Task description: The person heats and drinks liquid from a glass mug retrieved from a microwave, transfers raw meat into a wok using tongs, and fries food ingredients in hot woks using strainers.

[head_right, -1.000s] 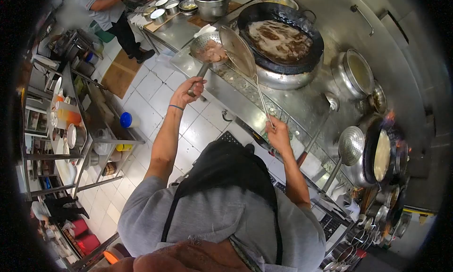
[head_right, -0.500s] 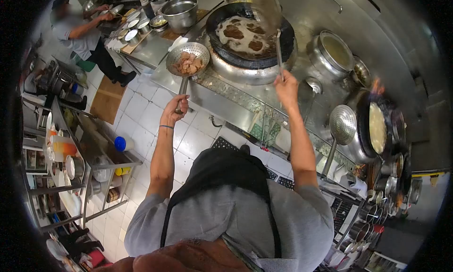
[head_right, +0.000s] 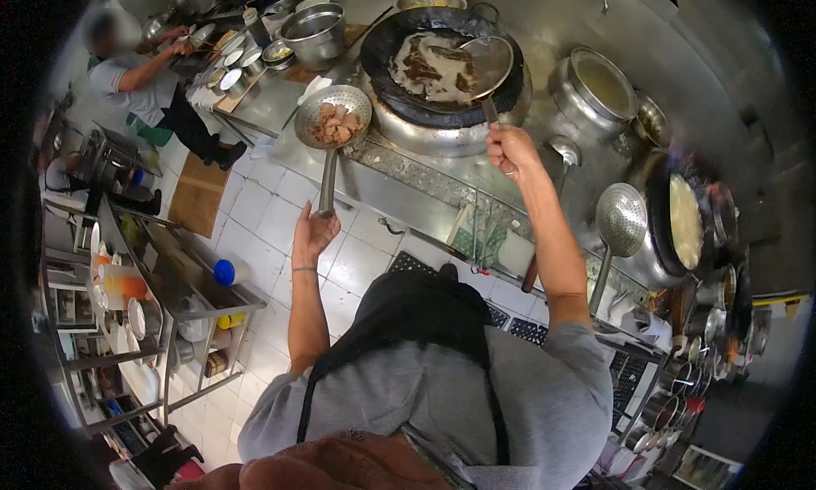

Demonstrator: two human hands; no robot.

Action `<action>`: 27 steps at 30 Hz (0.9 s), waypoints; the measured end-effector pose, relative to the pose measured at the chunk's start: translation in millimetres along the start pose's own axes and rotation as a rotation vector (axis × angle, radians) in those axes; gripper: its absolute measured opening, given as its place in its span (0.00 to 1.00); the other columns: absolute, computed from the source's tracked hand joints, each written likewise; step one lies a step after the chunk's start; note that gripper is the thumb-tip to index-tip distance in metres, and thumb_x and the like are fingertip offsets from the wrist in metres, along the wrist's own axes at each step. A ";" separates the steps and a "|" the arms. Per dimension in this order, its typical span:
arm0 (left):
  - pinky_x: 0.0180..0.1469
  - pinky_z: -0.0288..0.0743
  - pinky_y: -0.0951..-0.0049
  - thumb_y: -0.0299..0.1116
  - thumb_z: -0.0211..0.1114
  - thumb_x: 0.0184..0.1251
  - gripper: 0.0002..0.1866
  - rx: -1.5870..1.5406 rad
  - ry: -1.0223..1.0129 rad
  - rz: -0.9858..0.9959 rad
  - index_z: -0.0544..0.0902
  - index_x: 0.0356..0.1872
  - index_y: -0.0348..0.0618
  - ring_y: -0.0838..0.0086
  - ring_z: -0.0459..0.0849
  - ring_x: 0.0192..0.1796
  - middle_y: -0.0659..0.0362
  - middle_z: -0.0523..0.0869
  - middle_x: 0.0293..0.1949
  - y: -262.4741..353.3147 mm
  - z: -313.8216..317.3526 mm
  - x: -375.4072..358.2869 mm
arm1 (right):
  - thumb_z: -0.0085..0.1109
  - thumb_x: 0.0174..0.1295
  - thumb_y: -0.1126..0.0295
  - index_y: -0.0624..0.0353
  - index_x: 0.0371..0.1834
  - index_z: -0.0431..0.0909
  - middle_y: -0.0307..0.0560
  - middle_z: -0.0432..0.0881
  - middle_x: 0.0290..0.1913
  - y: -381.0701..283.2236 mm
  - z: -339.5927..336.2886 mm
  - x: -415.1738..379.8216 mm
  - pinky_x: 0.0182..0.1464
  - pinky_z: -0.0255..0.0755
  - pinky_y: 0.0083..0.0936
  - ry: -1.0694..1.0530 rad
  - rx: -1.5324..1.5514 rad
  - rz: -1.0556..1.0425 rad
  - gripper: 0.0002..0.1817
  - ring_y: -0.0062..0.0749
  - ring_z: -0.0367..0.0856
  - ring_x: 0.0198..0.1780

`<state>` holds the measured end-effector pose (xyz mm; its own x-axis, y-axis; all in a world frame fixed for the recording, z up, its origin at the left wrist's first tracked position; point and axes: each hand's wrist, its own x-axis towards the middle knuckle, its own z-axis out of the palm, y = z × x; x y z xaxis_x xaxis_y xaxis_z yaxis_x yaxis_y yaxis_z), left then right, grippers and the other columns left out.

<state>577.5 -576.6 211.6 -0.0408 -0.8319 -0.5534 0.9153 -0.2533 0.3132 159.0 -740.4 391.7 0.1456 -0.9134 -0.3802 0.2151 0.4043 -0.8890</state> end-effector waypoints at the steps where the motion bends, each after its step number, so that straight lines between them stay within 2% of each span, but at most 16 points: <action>1: 0.49 0.78 0.60 0.52 0.53 0.75 0.22 -0.057 0.032 -0.003 0.74 0.47 0.39 0.66 0.81 0.37 0.55 0.80 0.37 -3.0 -22.7 0.5 | 0.48 0.63 0.82 0.60 0.48 0.66 0.36 0.68 0.23 1.5 7.2 -5.6 0.13 0.56 0.17 -0.034 0.058 0.019 0.11 0.15 0.62 0.15; 4: 0.51 0.77 0.56 0.50 0.51 0.77 0.21 -0.171 0.117 -0.056 0.73 0.47 0.39 0.64 0.83 0.39 0.56 0.81 0.37 -22.0 -66.3 -9.3 | 0.49 0.63 0.82 0.60 0.47 0.66 0.36 0.68 0.23 7.4 17.0 -4.1 0.13 0.55 0.16 -0.088 0.134 0.092 0.11 0.14 0.61 0.15; 7: 0.52 0.77 0.55 0.45 0.52 0.76 0.17 -0.144 0.086 -0.165 0.74 0.44 0.39 0.63 0.83 0.40 0.56 0.82 0.36 -66.0 -140.9 29.2 | 0.48 0.63 0.84 0.60 0.48 0.66 0.36 0.69 0.25 11.8 29.8 5.7 0.13 0.52 0.14 -0.144 0.309 0.188 0.12 0.14 0.61 0.16; 8: 0.52 0.78 0.55 0.43 0.52 0.76 0.15 -0.111 0.069 -0.193 0.75 0.43 0.39 0.63 0.83 0.40 0.56 0.82 0.35 -89.4 -148.5 40.8 | 0.47 0.63 0.84 0.60 0.48 0.66 0.37 0.70 0.25 9.1 32.7 9.5 0.13 0.51 0.14 -0.166 0.366 0.218 0.12 0.14 0.61 0.16; 10: 0.48 0.79 0.57 0.41 0.55 0.71 0.12 0.328 0.201 -0.178 0.80 0.35 0.43 0.62 0.84 0.39 0.56 0.84 0.32 -141.4 -128.4 51.5 | 0.48 0.64 0.84 0.61 0.51 0.65 0.38 0.70 0.26 19.8 26.0 32.8 0.13 0.51 0.13 -0.276 0.427 0.243 0.13 0.14 0.61 0.16; 11: 0.47 0.79 0.57 0.43 0.56 0.69 0.13 0.587 0.192 -0.185 0.81 0.34 0.45 0.62 0.84 0.40 0.56 0.85 0.34 -164.8 -126.2 65.2 | 0.48 0.65 0.83 0.61 0.51 0.65 0.38 0.70 0.26 22.2 29.7 38.6 0.13 0.51 0.13 -0.292 0.435 0.241 0.13 0.14 0.61 0.16; 12: 0.46 0.79 0.58 0.44 0.57 0.67 0.13 0.917 0.033 -0.183 0.81 0.33 0.46 0.61 0.84 0.42 0.56 0.85 0.35 -192.6 -137.8 87.0 | 0.48 0.65 0.83 0.61 0.51 0.64 0.39 0.70 0.26 22.2 34.5 42.3 0.13 0.52 0.13 -0.307 0.440 0.241 0.13 0.14 0.61 0.16; 13: 0.45 0.79 0.58 0.45 0.57 0.65 0.14 1.326 -0.183 -0.088 0.82 0.32 0.47 0.61 0.85 0.43 0.55 0.86 0.36 -219.2 -155.1 112.1 | 0.47 0.66 0.82 0.59 0.51 0.65 0.38 0.70 0.26 20.1 40.3 44.2 0.13 0.52 0.13 -0.296 0.445 0.246 0.12 0.14 0.62 0.16; 14: 0.44 0.79 0.59 0.47 0.58 0.64 0.14 1.698 -0.456 0.108 0.83 0.31 0.48 0.61 0.85 0.44 0.55 0.87 0.37 -244.4 -173.1 138.1 | 0.47 0.66 0.81 0.58 0.51 0.65 0.38 0.70 0.26 19.2 42.6 48.2 0.13 0.52 0.13 -0.310 0.440 0.244 0.12 0.14 0.62 0.17; 15: 0.43 0.79 0.60 0.48 0.59 0.62 0.15 1.878 -0.627 0.304 0.84 0.30 0.49 0.60 0.85 0.45 0.55 0.87 0.39 -264.3 -182.8 160.7 | 0.47 0.66 0.81 0.58 0.51 0.65 0.38 0.70 0.26 19.0 42.5 54.2 0.13 0.52 0.13 -0.322 0.433 0.241 0.12 0.14 0.62 0.17; 20: 0.51 0.80 0.58 0.48 0.60 0.57 0.18 1.862 -0.547 0.825 0.85 0.43 0.50 0.55 0.85 0.52 0.50 0.86 0.50 -318.4 -96.1 161.5 | 0.49 0.68 0.78 0.55 0.52 0.68 0.38 0.72 0.27 17.1 29.3 79.7 0.14 0.54 0.15 -0.337 0.450 0.257 0.12 0.14 0.62 0.16; 27: 0.50 0.80 0.58 0.47 0.59 0.59 0.18 2.028 -0.441 0.768 0.85 0.44 0.49 0.56 0.85 0.51 0.50 0.86 0.49 -354.1 -58.2 196.1 | 0.48 0.71 0.76 0.57 0.61 0.68 0.37 0.73 0.31 9.3 -23.7 63.8 0.13 0.53 0.14 -0.381 0.421 0.175 0.16 0.11 0.60 0.16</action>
<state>268.7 -621.3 -52.7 -0.3107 -0.9453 0.0994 -0.7164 0.3016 0.6292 147.4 -796.0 353.2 0.5336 -0.7811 -0.3242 0.5097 0.6029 -0.6138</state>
